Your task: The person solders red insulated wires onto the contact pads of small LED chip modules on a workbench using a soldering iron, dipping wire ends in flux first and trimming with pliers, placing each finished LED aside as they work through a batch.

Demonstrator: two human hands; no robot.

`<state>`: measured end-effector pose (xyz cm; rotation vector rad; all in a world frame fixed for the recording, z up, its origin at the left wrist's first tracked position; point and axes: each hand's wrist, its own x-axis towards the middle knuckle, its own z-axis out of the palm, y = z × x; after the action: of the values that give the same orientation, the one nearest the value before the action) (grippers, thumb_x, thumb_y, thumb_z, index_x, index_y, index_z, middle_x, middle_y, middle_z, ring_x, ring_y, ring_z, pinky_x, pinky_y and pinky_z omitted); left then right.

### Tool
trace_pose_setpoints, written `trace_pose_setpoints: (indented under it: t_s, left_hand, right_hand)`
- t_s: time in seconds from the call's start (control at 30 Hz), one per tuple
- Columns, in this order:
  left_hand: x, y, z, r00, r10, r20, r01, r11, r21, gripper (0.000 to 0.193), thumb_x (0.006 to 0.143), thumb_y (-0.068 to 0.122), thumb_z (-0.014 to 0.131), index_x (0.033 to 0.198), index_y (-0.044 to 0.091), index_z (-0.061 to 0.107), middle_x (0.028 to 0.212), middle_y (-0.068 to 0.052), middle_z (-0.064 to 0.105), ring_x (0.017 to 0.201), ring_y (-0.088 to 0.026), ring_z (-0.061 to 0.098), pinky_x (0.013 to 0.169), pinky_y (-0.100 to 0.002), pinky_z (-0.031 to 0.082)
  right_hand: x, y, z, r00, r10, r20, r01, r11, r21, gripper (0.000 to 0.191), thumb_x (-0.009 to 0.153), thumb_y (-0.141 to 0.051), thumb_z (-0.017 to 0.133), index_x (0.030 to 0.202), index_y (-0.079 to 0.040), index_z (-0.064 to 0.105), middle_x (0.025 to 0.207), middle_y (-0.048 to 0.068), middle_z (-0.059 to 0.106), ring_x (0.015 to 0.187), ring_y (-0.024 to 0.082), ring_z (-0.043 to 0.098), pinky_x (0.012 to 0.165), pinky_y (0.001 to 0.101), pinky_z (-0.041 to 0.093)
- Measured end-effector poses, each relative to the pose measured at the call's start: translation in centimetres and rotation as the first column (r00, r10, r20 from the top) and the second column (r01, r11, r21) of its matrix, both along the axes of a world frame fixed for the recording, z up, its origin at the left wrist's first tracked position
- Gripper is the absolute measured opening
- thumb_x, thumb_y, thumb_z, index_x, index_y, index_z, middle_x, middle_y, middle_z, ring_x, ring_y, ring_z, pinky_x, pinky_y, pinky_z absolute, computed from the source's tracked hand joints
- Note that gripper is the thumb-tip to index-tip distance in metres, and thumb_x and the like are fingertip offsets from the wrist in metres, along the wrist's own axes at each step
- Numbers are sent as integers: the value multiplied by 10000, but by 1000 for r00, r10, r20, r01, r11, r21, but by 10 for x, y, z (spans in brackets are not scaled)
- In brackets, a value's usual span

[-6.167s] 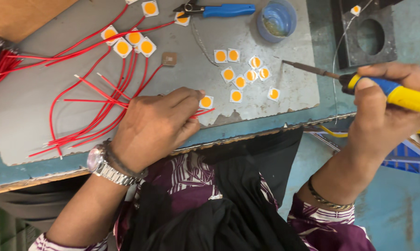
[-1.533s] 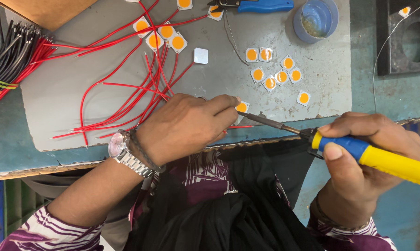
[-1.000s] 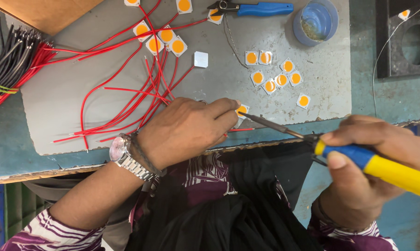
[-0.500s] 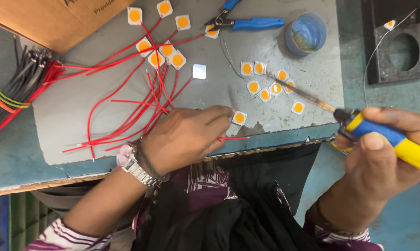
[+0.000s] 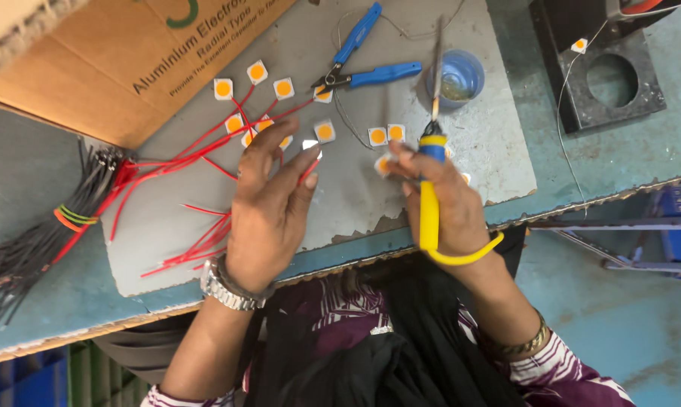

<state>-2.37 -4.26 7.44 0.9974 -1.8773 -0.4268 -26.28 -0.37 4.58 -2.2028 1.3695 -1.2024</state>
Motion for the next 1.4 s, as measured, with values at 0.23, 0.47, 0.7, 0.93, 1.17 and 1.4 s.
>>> trace_pose_setpoints:
  t_s: [0.23,0.47,0.7,0.93,1.17,1.4]
  left_hand:
    - [-1,3,-7,985,-123,-125,169,850,499,310,920,50,751,1208,-5,649,893,-92,763,682,-118,719,616,-256,560]
    - [-7,3,-7,973,-128,-194,204,869,451,112,919,40,766,1011,12,709,829,-50,770,736,-73,752,658,-228,602]
    - [-11,0,-5,963,-264,-45,265,917,296,132,879,0,747,1008,-9,724,1206,-142,720,846,-170,737,713,-275,591]
    - [-16,-3,-11,934,-356,21,341,908,244,154,881,-14,745,1000,-7,647,1169,-133,705,911,-240,728,759,-332,593]
    - [-27,-11,-15,884,-410,226,380,910,166,181,899,80,750,1012,27,619,1167,-76,719,828,-271,716,640,-377,550]
    - [-30,-19,-15,857,-428,287,373,900,227,224,902,165,748,1074,66,644,1046,-3,736,723,-225,699,569,-371,519]
  right_hand:
    - [6,0,1,981,77,178,-79,997,5,560,922,206,605,1369,-58,396,1460,241,578,1250,330,709,1009,359,622]
    - [2,-3,7,1000,1,-1,-1,999,-39,655,849,153,706,1366,-114,404,1432,162,618,1143,294,742,931,368,603]
    - [-5,-3,5,998,46,51,-47,999,18,662,878,140,743,1381,-107,391,1470,174,591,1147,270,745,934,341,618]
    - [-7,-5,3,998,66,12,-67,998,21,661,917,113,788,1394,-120,395,1467,165,607,1155,253,748,924,318,617]
    - [-13,-5,3,999,50,-18,-50,999,6,684,908,71,846,1391,-116,400,1441,152,635,1021,219,736,878,299,590]
    - [-18,-4,-4,994,67,85,-70,997,37,614,959,106,781,1413,-75,411,1444,174,616,1084,221,744,913,306,619]
